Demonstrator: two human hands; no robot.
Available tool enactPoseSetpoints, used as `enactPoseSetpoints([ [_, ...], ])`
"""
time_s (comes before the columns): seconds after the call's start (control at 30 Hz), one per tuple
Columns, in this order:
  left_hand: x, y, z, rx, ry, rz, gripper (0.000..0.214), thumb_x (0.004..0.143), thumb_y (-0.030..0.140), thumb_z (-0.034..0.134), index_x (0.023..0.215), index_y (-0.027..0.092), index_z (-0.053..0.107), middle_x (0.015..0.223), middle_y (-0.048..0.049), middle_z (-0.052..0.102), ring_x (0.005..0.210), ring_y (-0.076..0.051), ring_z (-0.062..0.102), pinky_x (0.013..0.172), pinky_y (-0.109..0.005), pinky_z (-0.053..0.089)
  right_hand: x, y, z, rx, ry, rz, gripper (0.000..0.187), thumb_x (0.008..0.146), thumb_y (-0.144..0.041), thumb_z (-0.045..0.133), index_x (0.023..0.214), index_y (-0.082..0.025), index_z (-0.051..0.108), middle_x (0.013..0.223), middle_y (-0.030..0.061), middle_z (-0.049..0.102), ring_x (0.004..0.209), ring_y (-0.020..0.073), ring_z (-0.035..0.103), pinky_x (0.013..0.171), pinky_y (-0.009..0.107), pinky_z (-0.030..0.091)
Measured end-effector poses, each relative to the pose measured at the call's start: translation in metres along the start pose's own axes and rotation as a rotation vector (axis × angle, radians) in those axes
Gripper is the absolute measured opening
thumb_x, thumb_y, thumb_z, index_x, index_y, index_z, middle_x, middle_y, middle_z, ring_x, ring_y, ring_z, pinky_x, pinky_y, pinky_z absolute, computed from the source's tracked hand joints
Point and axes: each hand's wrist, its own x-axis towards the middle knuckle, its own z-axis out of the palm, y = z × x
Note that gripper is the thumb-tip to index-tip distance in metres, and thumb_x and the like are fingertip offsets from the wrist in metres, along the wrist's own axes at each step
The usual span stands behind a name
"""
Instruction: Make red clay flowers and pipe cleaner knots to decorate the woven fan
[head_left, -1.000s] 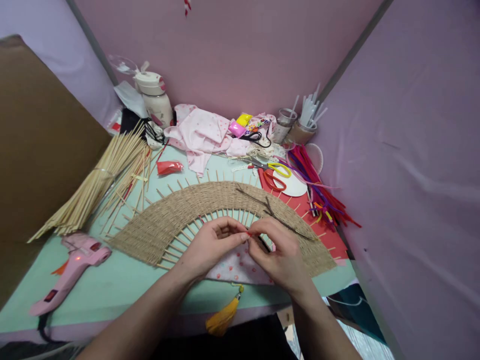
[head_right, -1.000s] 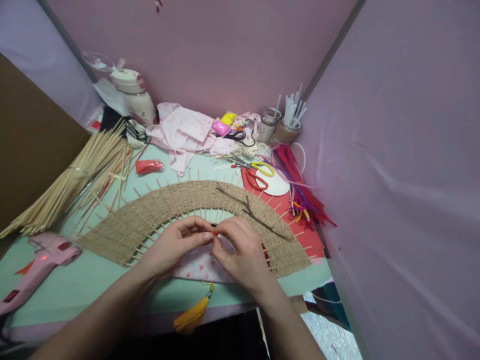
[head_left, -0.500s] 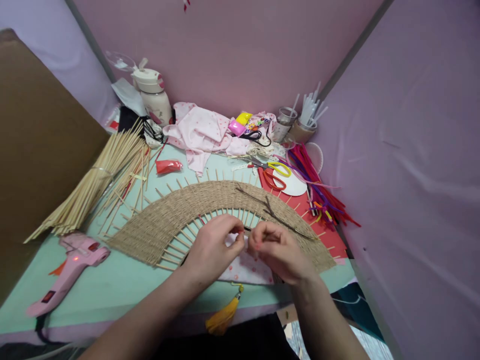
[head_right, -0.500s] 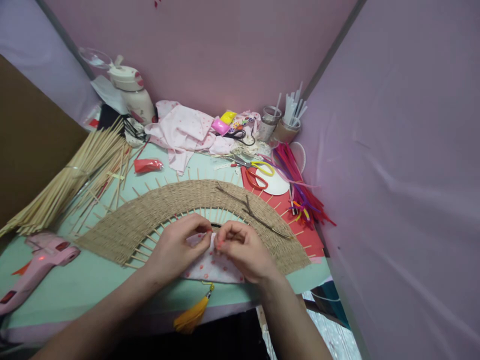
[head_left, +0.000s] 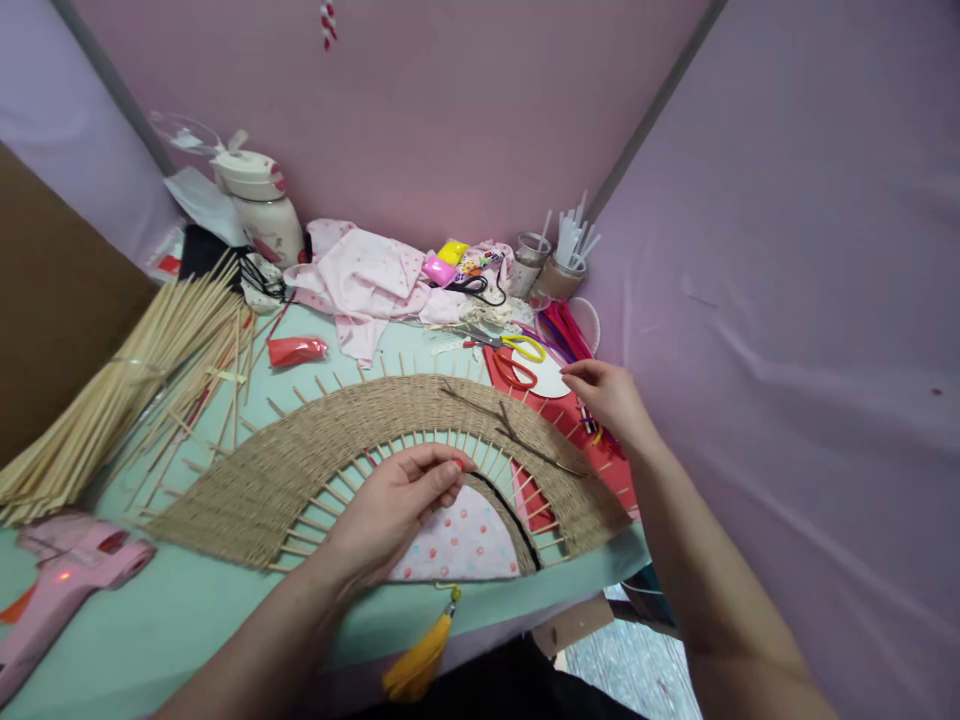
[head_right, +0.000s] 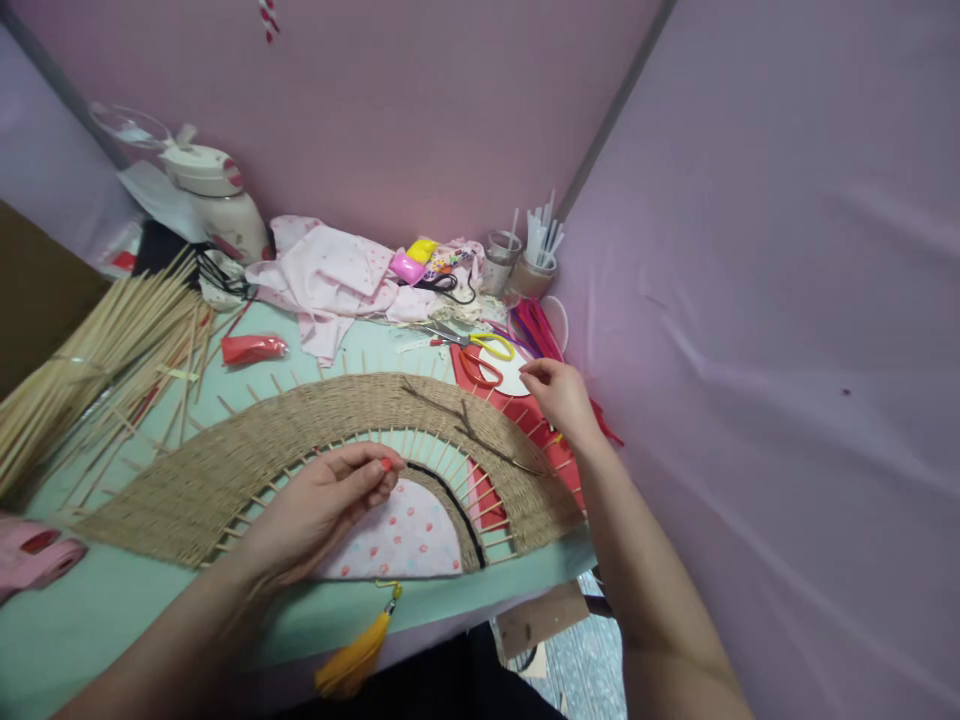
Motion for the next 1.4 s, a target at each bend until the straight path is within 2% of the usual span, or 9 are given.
enactPoseSetpoints([
  [0.2, 0.003, -0.003, 0.003, -0.055, 0.013, 0.033, 0.050, 0.077, 0.055, 0.067, 0.050, 0.015, 0.055, 0.045, 0.0049, 0.041, 0.047, -0.006, 0.033, 0.048, -0.020, 0.026, 0.019, 0.013, 0.026, -0.199, -0.053, -0.048, 0.016, 0.080, -0.026, 0.064, 0.068, -0.016, 0.066, 0.073, 0.0104, 0.071, 0.070, 0.0224, 0.064, 0.068, 0.032, 0.042],
  [0.33, 0.003, -0.002, 0.001, 0.000, 0.074, 0.015, 0.028, 0.069, 0.041, 0.079, 0.078, 0.016, 0.072, 0.068, 0.0001, 0.065, 0.062, -0.007, 0.053, 0.060, -0.018, 0.039, 0.016, 0.012, 0.030, -0.235, -0.069, -0.101, 0.010, 0.080, -0.014, 0.059, 0.080, -0.015, 0.069, 0.083, 0.0108, 0.073, 0.077, 0.0215, 0.066, 0.073, 0.031, 0.044],
  [0.47, 0.005, -0.001, 0.000, -0.092, 0.085, -0.004, 0.032, 0.068, 0.033, 0.081, 0.095, 0.018, 0.073, 0.086, -0.0037, 0.072, 0.077, -0.011, 0.062, 0.073, -0.021, 0.046, 0.007, 0.001, 0.032, -0.202, -0.093, -0.170, 0.022, 0.082, -0.011, 0.055, 0.097, -0.017, 0.070, 0.092, 0.0073, 0.074, 0.082, 0.0178, 0.067, 0.077, 0.028, 0.047],
  [0.67, 0.008, -0.003, -0.002, -0.241, 0.117, 0.017, 0.030, 0.070, 0.039, 0.079, 0.073, 0.013, 0.066, 0.062, 0.0001, 0.063, 0.056, -0.006, 0.053, 0.054, -0.016, 0.042, 0.009, -0.008, 0.035, -0.258, -0.083, -0.199, 0.016, 0.087, -0.024, 0.057, 0.084, -0.017, 0.071, 0.085, 0.0079, 0.074, 0.079, 0.0198, 0.066, 0.075, 0.029, 0.046],
  [0.77, 0.008, -0.003, -0.003, -0.289, 0.122, 0.021, 0.033, 0.074, 0.042, 0.076, 0.069, 0.012, 0.064, 0.055, 0.0022, 0.058, 0.049, -0.004, 0.047, 0.047, -0.014, 0.038, 0.015, -0.003, 0.036, -0.340, -0.053, -0.162, 0.019, 0.087, -0.019, 0.053, 0.087, -0.014, 0.071, 0.088, 0.0119, 0.073, 0.083, 0.0217, 0.065, 0.077, 0.030, 0.044],
  [0.9, 0.012, -0.004, -0.003, -0.344, 0.158, -0.022, 0.010, 0.075, 0.016, 0.074, 0.083, 0.010, 0.071, 0.078, -0.0050, 0.069, 0.069, -0.007, 0.061, 0.065, -0.014, 0.049, 0.014, 0.006, 0.035, -0.409, -0.074, -0.139, 0.031, 0.084, -0.006, 0.045, 0.098, -0.014, 0.072, 0.103, 0.0137, 0.072, 0.094, 0.0228, 0.065, 0.083, 0.029, 0.043],
  [1.0, 0.016, -0.004, -0.001, -0.415, 0.181, -0.052, 0.013, 0.075, 0.001, 0.062, 0.080, 0.008, 0.072, 0.085, -0.0083, 0.070, 0.076, -0.009, 0.064, 0.073, -0.015, 0.053, 0.008, 0.009, 0.034, -0.428, -0.106, -0.127, 0.040, 0.082, -0.003, 0.041, 0.106, -0.015, 0.071, 0.106, 0.0136, 0.073, 0.096, 0.0242, 0.067, 0.081, 0.029, 0.044],
  [1.23, 0.021, -0.003, 0.004, -0.573, 0.220, -0.055, 0.015, 0.081, 0.002, 0.057, 0.078, 0.007, 0.071, 0.079, -0.0087, 0.069, 0.072, -0.009, 0.065, 0.065, -0.014, 0.054, 0.002, 0.008, 0.031, -0.446, -0.131, -0.115, 0.040, 0.083, -0.004, 0.043, 0.106, -0.015, 0.073, 0.111, 0.0158, 0.073, 0.101, 0.0272, 0.068, 0.084, 0.032, 0.046],
  [1.4, 0.020, -0.006, 0.005, -0.567, 0.244, -0.060, 0.024, 0.082, -0.002, 0.050, 0.090, 0.005, 0.071, 0.085, -0.0124, 0.071, 0.072, -0.009, 0.068, 0.068, -0.013, 0.056, -0.020, -0.011, 0.027, -0.414, -0.014, -0.145, 0.037, 0.091, -0.020, 0.047, 0.123, -0.012, 0.063, 0.121, 0.0188, 0.067, 0.109, 0.0297, 0.064, 0.093, 0.039, 0.046],
])
